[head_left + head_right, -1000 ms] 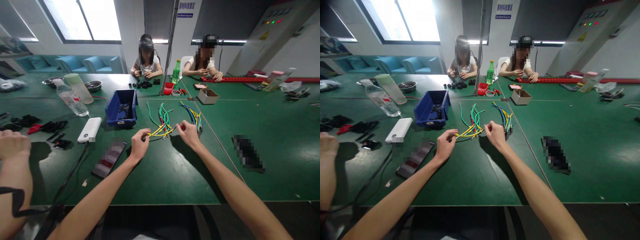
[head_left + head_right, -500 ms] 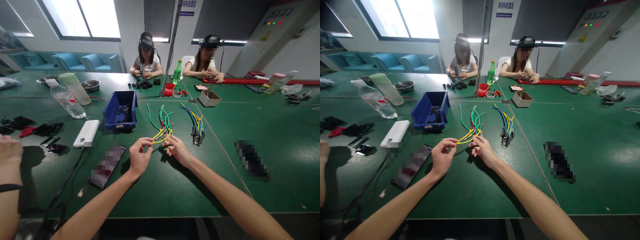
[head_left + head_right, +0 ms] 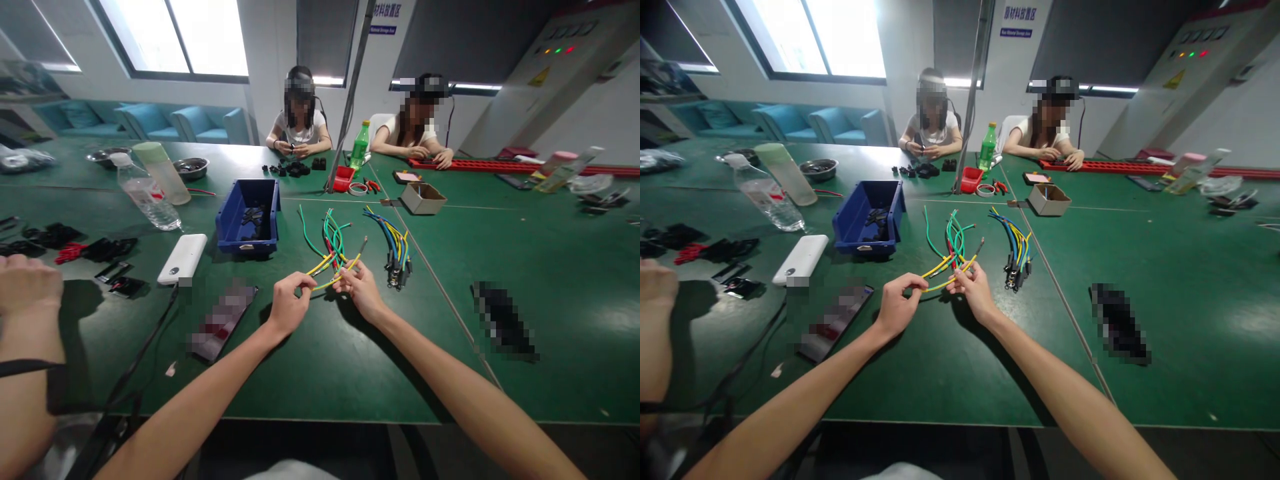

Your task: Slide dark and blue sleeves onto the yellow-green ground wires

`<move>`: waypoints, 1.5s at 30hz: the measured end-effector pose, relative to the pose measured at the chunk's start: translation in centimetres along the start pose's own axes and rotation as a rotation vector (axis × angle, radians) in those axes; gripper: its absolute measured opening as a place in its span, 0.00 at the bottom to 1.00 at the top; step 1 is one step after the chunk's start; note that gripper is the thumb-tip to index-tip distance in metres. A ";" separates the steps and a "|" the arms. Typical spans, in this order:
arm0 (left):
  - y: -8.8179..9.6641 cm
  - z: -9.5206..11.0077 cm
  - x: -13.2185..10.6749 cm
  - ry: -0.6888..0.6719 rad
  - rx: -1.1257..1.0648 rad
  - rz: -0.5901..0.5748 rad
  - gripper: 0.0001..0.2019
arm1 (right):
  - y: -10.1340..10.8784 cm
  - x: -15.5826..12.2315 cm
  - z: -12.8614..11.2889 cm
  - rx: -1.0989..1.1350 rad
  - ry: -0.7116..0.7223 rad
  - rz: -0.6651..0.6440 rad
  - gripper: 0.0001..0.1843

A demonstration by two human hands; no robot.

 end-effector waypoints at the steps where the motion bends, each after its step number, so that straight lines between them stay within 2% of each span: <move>1: 0.2 0.0 0.2 -0.005 0.016 0.015 0.12 | 0.0 0.0 0.0 -0.009 0.004 0.001 0.16; 6: 2.5 0.1 2.7 -0.037 0.105 0.166 0.11 | 0.0 -0.1 -0.2 -0.009 -0.001 0.008 0.19; 9: 5.0 -0.1 5.7 -0.024 0.219 0.279 0.09 | -0.1 -0.1 -0.2 -0.001 -0.010 0.001 0.19; 12: 7.7 -0.6 9.4 0.006 0.434 0.336 0.11 | 0.0 0.0 -0.2 0.004 -0.010 0.009 0.20; 15: 9.5 -2.1 12.8 0.010 0.728 0.282 0.13 | 0.1 0.0 -0.1 0.021 -0.011 0.019 0.20; 17: 10.1 -4.2 14.5 0.055 0.880 0.179 0.13 | 0.2 0.1 -0.2 0.044 -0.019 0.027 0.20; 20: 9.8 -7.9 16.0 0.100 0.979 -0.029 0.17 | 0.3 0.2 -0.1 0.073 -0.042 0.036 0.20; 23: 8.7 -11.5 16.6 0.176 0.962 -0.243 0.23 | 0.4 0.3 -0.1 0.075 -0.058 0.041 0.20; 25: 8.0 -13.5 16.8 0.234 0.934 -0.337 0.25 | 0.5 0.3 0.0 0.073 -0.061 0.043 0.21; 28: 7.5 -15.6 17.2 0.314 0.909 -0.416 0.25 | 0.6 0.4 0.1 0.073 -0.067 0.041 0.20; 34: 7.4 -17.3 17.4 0.379 0.863 -0.427 0.21 | 0.5 0.4 0.2 0.069 -0.082 0.036 0.19; 39: 7.5 -16.9 17.1 0.360 0.803 -0.405 0.18 | 0.4 0.3 0.0 0.054 -0.086 0.033 0.18; 45: 7.5 -16.2 17.1 0.306 0.793 -0.326 0.16 | 0.0 0.1 -0.6 0.042 -0.084 0.029 0.17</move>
Point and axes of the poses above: each hand's wrist, its own x-axis towards the middle knuckle, its own y-axis out of the back of the hand, z = x × y, the point moved 5 cm from there along x, towards the middle knuckle, and after that the axes turned 6 degrees about z, right-handed, at the moved point
